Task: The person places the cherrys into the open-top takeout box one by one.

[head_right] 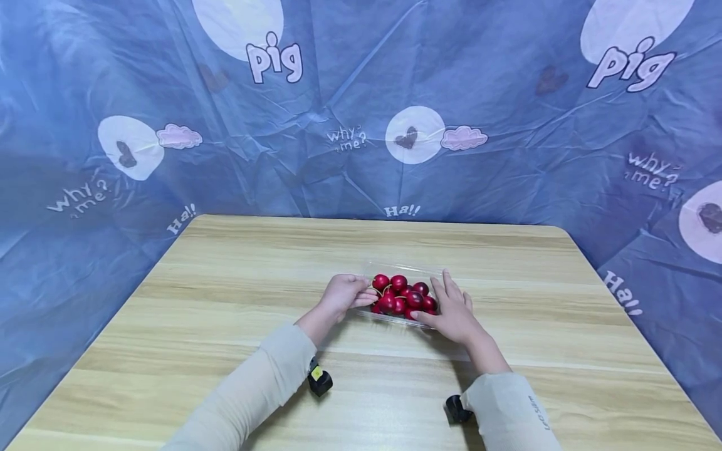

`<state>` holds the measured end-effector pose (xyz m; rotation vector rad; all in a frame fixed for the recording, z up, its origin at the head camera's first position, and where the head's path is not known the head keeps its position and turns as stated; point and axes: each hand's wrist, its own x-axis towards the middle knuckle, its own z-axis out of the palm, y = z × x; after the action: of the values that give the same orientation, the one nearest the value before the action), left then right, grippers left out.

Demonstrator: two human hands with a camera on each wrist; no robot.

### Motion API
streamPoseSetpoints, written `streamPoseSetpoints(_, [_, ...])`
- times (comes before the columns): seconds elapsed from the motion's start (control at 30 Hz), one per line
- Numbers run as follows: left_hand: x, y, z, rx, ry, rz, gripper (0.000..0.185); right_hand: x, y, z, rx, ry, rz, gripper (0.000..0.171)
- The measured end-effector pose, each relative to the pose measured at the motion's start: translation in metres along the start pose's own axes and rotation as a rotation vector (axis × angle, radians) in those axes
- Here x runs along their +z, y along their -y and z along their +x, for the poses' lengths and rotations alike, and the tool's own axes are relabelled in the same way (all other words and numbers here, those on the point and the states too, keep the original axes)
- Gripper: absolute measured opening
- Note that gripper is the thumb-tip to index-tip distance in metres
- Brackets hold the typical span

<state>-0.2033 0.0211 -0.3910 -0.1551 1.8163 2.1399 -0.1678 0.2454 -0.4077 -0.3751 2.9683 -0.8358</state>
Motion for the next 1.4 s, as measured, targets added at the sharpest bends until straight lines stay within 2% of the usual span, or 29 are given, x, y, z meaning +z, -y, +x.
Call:
streamPoseSetpoints(0.27, [-0.009,-0.007,0.003,-0.095,0.135,0.008,0.025,-0.003,0.002,0.001,-0.006,0.004,-0.033,0.086])
streamPoseSetpoints(0.4, [-0.014,-0.012,0.001,-0.116,0.148,0.028,0.026,-0.004,0.001,0.001,-0.004,0.004,-0.045,0.086])
streamPoseSetpoints(0.67, [-0.026,-0.018,-0.004,-0.107,0.113,0.030,0.030,-0.005,0.001,0.003,-0.003,0.006,-0.048,0.088])
streamPoseSetpoints(0.73, [-0.029,-0.023,-0.010,-0.107,0.104,0.033,0.030,-0.004,0.001,0.005,0.000,0.013,-0.044,0.088])
streamPoseSetpoints(0.9, [-0.037,-0.024,-0.008,-0.109,0.059,0.034,0.028,-0.002,0.002,0.009,-0.008,0.013,-0.041,0.088])
streamPoseSetpoints(0.97, [-0.040,-0.020,-0.002,-0.109,0.037,0.027,0.026,-0.001,0.002,0.009,-0.014,0.007,-0.039,0.087])
streamPoseSetpoints(1.2, [-0.052,-0.023,-0.004,-0.107,0.000,0.047,0.030,0.003,0.009,0.013,-0.042,0.014,-0.011,0.087])
streamPoseSetpoints(1.4, [-0.066,-0.024,-0.002,-0.063,-0.051,0.102,0.031,0.006,0.012,0.016,-0.021,0.040,0.056,0.083])
